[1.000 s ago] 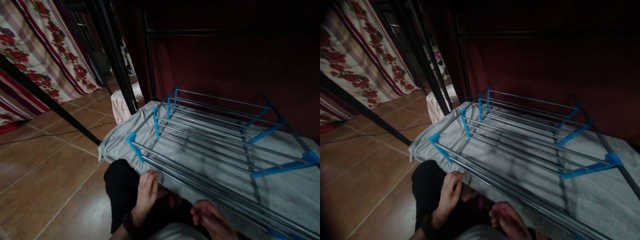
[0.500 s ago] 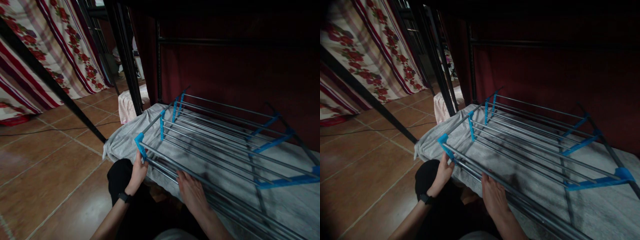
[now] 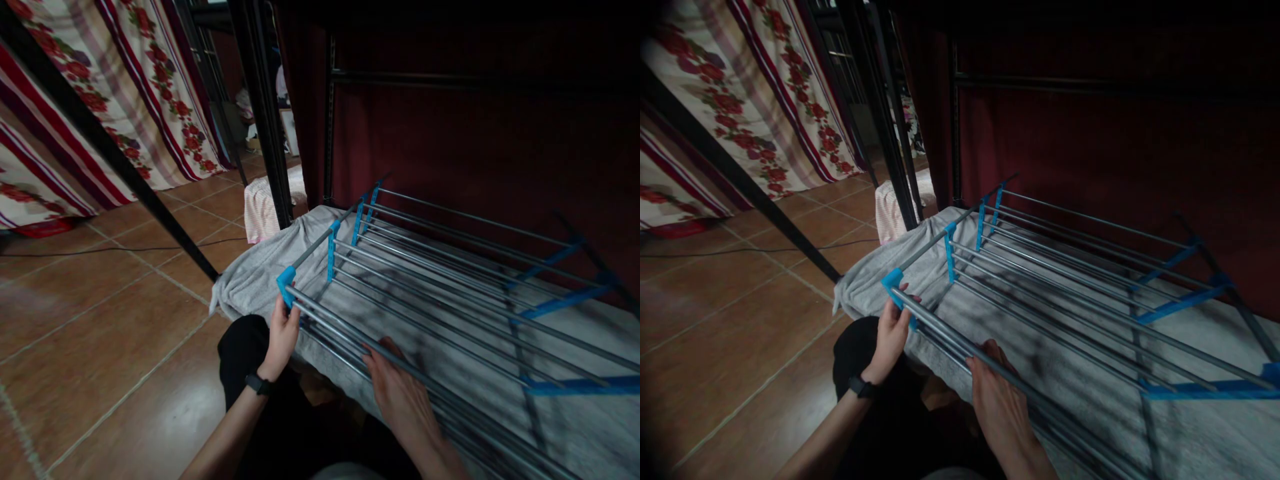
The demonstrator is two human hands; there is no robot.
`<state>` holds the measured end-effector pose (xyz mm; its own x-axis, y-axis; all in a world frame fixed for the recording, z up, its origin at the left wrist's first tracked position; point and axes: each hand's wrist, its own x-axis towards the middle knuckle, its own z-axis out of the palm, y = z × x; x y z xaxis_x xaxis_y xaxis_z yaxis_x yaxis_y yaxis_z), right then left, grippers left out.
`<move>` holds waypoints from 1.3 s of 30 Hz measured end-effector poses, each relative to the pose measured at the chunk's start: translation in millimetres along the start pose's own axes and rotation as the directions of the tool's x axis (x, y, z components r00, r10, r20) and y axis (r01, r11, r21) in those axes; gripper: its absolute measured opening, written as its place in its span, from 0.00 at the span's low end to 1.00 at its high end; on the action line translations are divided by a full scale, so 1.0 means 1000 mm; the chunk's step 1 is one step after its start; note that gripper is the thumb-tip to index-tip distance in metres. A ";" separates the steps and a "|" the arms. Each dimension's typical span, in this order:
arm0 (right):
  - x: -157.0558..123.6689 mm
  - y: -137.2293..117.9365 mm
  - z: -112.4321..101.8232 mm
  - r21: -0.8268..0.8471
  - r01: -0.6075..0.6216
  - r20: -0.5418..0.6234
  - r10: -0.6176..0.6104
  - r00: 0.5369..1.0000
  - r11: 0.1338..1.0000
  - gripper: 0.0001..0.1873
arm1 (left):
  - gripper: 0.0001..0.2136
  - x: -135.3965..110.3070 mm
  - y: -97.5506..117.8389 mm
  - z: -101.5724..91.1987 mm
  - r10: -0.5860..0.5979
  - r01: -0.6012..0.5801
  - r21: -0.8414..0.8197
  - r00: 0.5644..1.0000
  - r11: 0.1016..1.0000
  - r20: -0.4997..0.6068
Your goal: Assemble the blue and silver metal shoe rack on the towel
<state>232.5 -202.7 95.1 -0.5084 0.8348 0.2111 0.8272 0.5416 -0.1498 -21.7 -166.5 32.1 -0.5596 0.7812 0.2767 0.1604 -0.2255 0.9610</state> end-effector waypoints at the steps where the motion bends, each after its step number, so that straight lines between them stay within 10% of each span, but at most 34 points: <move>1: -0.001 0.001 0.001 0.005 0.005 -0.001 -0.005 1.000 1.000 0.18 | 0.20 0.000 0.001 0.001 0.009 -0.009 -0.004 1.000 1.000 0.004; 39: 0.012 -0.016 -0.010 0.046 -0.126 0.135 0.119 0.984 0.991 0.19 | 0.19 0.002 -0.015 -0.006 0.069 -0.067 0.165 0.998 0.984 -0.002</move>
<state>216.1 -202.3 109.3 -0.4341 0.8989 0.0594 0.8729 0.4360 -0.2192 -30.4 -165.2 18.5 -0.5492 0.7625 0.3421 0.3294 -0.1786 0.9271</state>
